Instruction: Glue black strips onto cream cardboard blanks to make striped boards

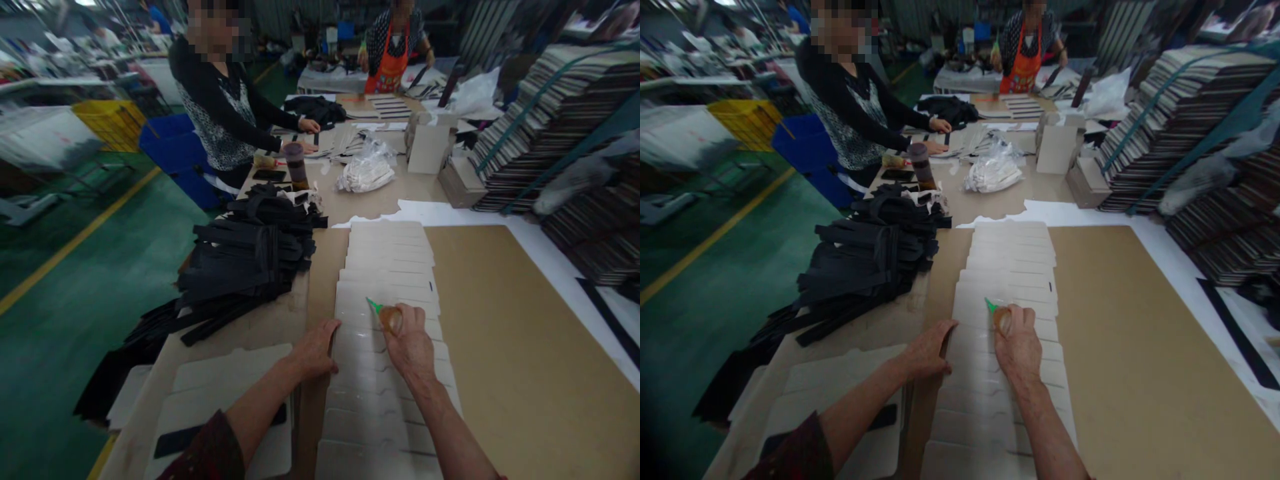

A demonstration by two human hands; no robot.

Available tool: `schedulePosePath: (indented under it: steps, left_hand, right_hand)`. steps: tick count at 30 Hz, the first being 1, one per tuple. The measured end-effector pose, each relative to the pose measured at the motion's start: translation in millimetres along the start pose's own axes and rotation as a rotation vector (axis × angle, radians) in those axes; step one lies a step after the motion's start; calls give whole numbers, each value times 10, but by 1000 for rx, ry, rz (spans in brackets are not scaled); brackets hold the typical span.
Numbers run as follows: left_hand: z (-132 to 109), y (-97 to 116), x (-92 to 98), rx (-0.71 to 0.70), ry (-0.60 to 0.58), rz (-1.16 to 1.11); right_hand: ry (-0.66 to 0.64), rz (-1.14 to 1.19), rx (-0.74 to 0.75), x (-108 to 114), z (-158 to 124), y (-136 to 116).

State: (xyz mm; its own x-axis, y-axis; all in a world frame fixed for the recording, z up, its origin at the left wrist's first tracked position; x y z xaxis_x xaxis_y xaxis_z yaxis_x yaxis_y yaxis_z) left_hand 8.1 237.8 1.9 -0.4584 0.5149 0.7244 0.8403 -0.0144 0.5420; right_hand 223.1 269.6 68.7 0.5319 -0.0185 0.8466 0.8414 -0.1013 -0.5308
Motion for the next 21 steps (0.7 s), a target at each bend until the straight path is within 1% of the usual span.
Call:
schedulePosePath:
  steps: [2, 6, 8, 12, 14, 16, 21]
  left_hand:
    - [-4, -3, -3, -1, 1, 6]
    - [-14, -12, -11, 5, 1, 8]
    - [-17, -9, -12, 12, -3, 11]
    - [-24, 13, 3, 23, -10, 24]
    - [-29, 26, 15, 23, -9, 30]
    - [-35, 29, 21, 22, -9, 34]
    - [-36, 19, 19, 16, -7, 36]
  right_hand:
    - [-14, 11, 20, -25, 13, -52]
    - [4, 8, -7, 3, 32, -7]
    - [0, 21, -10, -31, 29, -25]
    - [-48, 64, 48, -203, 8, -244]
    - [-58, 70, 80, -250, 4, -348]
    - [-58, 66, 91, -251, 9, -387]
    - [-37, 59, 53, -210, 29, -364]
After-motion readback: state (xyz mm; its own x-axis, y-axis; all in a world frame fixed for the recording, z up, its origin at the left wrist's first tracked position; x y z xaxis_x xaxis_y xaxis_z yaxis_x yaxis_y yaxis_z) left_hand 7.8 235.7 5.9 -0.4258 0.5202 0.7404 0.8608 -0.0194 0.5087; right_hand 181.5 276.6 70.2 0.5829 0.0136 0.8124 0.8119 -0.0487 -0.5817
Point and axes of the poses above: each hand's wrist, its own z-axis towards the middle knuckle, its own x-axis out of the back of the hand, y = z × x, the point moved 9 cm from there along z, towards the middle knuckle, and after that the axes turned 8 degrees about z, right-handed, at the moved point
